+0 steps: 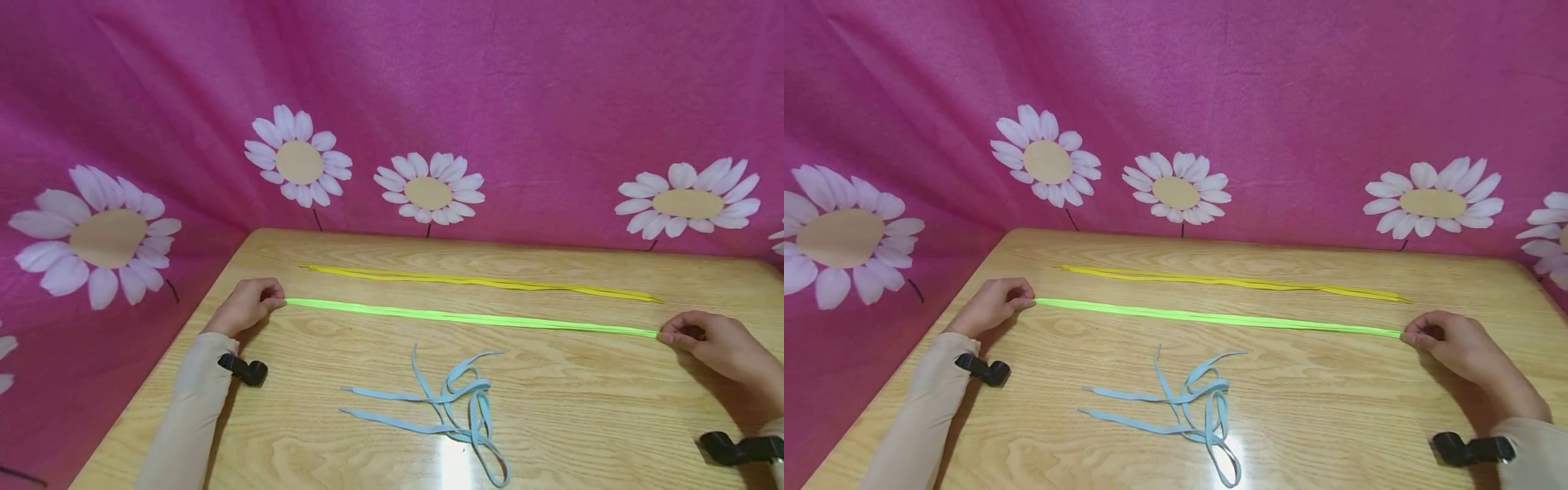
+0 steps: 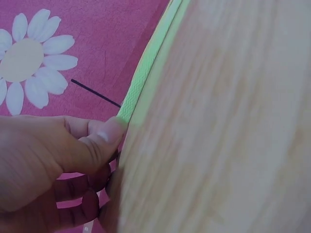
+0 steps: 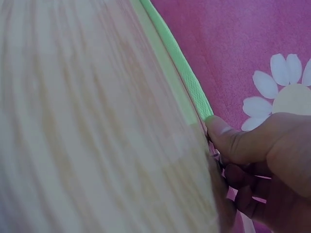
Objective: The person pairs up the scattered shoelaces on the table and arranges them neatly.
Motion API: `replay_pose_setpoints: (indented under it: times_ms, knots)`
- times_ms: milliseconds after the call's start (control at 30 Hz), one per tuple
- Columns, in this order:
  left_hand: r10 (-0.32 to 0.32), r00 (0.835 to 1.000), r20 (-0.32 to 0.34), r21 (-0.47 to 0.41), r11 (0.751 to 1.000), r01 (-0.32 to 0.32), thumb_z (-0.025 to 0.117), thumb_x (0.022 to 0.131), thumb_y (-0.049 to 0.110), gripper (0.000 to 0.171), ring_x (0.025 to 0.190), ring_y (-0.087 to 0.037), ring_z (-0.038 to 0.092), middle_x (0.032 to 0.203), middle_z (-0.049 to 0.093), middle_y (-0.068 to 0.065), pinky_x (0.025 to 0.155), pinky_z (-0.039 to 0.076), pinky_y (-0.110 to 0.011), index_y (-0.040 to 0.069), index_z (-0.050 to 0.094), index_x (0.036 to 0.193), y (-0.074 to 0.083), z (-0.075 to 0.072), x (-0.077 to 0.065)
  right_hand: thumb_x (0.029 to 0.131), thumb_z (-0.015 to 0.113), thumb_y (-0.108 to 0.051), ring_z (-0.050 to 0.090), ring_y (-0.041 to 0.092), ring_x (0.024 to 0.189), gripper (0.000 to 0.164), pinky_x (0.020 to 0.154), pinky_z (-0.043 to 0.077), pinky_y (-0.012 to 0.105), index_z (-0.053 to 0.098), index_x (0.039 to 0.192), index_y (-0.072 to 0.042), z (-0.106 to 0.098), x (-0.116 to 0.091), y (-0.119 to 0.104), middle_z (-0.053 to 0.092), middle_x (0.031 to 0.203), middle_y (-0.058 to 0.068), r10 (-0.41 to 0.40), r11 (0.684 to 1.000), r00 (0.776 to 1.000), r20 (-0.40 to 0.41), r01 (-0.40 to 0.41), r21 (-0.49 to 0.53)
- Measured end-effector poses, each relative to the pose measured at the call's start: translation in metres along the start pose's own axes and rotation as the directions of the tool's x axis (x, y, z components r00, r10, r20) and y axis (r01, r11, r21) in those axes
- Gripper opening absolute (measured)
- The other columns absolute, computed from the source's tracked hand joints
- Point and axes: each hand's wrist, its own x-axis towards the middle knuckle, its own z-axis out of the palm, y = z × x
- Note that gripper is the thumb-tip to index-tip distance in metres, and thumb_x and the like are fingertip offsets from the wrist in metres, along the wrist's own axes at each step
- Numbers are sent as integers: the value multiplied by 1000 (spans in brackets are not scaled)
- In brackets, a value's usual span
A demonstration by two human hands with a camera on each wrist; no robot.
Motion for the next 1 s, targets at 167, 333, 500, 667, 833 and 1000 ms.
replay_pose_setpoints:
  times_ms: [167,333,500,667,833,1000]
  knots:
    - [5,1000,-13,4,1000,-5,66,90,2,10,72,-20,50,75,56,-4,68,42,-35,5,60,83,1,2,4,91,65,-4,41,-10,69,6,59,36,15,68,86,-3,-1,0,0,64,82,3,11,1000,1000,13,-11,2]
    - [-18,1000,-20,-10,1000,18,64,91,2,9,73,-21,50,76,57,-5,69,42,-36,5,59,84,3,3,6,91,65,-4,41,-9,69,5,59,35,15,68,87,-3,0,-1,1,64,82,4,21,1000,1000,-10,-21,-5]
    - [-38,999,-1,-50,998,38,63,91,1,7,73,-20,51,77,57,-6,68,42,-34,4,59,85,4,4,7,92,65,-7,41,-3,67,7,58,33,16,67,88,-3,2,-1,2,64,81,4,44,999,999,-25,-45,-9]
    - [-43,999,22,-86,995,45,62,92,1,7,73,-19,50,77,56,-6,68,42,-33,2,59,86,3,4,6,92,64,-8,40,-1,66,7,58,33,17,67,89,-2,4,-2,3,63,81,4,57,998,998,-30,-57,-3]
    - [-45,999,25,-103,994,47,63,92,3,5,75,-19,50,80,57,-6,70,42,-34,2,60,89,2,3,5,92,65,-10,40,-2,66,8,57,34,16,66,89,-2,4,-2,2,62,81,2,44,999,998,-41,-45,-3]
    - [-56,998,27,-121,991,59,62,93,5,5,76,-19,50,82,57,-7,71,42,-35,1,61,93,2,1,3,94,64,-17,41,-1,65,16,57,35,18,65,93,-1,3,-1,2,59,80,0,50,999,998,-36,-50,12]
